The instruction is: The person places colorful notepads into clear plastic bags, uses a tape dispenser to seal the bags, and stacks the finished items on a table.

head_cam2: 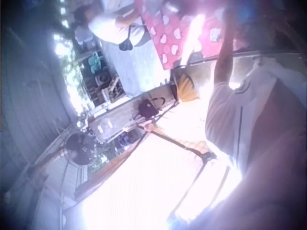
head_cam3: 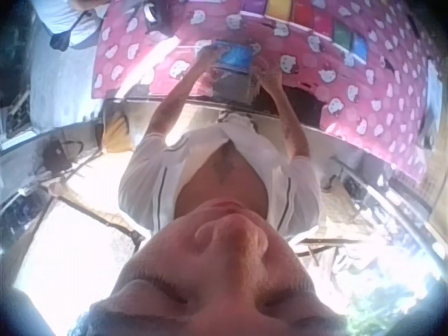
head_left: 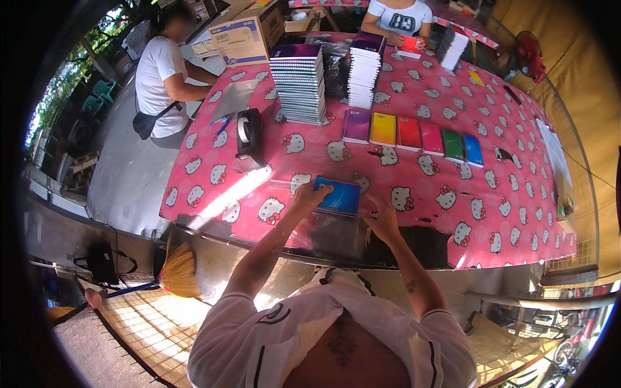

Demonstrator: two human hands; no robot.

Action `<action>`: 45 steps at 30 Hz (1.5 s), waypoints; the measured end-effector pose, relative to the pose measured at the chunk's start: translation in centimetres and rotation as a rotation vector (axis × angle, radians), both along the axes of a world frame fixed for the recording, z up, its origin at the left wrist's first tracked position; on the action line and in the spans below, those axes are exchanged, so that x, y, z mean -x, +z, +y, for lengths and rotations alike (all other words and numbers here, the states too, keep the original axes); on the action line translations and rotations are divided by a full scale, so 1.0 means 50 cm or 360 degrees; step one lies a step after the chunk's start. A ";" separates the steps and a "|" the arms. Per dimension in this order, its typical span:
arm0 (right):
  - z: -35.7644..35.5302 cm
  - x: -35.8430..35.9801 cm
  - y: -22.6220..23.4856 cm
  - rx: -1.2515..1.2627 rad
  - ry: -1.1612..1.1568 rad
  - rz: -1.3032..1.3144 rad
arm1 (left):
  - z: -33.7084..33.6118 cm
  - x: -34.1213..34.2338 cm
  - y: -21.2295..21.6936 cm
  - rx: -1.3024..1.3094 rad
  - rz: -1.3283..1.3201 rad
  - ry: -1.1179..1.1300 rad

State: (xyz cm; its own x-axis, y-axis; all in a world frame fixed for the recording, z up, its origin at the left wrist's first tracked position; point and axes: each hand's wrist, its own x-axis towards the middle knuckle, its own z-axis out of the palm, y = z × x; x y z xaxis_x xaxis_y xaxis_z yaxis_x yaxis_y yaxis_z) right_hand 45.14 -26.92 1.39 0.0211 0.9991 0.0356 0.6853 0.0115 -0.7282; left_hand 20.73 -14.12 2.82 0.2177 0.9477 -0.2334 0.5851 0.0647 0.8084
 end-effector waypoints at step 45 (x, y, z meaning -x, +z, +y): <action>-0.020 0.035 0.007 -0.0268 0.0159 -0.0817 | -0.126 0.078 0.095 0.0841 -0.1619 0.0085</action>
State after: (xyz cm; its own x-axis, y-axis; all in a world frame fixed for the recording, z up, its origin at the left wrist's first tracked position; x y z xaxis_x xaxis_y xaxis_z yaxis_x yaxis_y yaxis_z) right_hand 43.38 -27.92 1.75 -0.1354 0.9751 0.1758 0.9417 0.1818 -0.2832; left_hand 16.85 -20.41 7.59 0.4962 0.7972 -0.3440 -0.3374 0.5421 0.7696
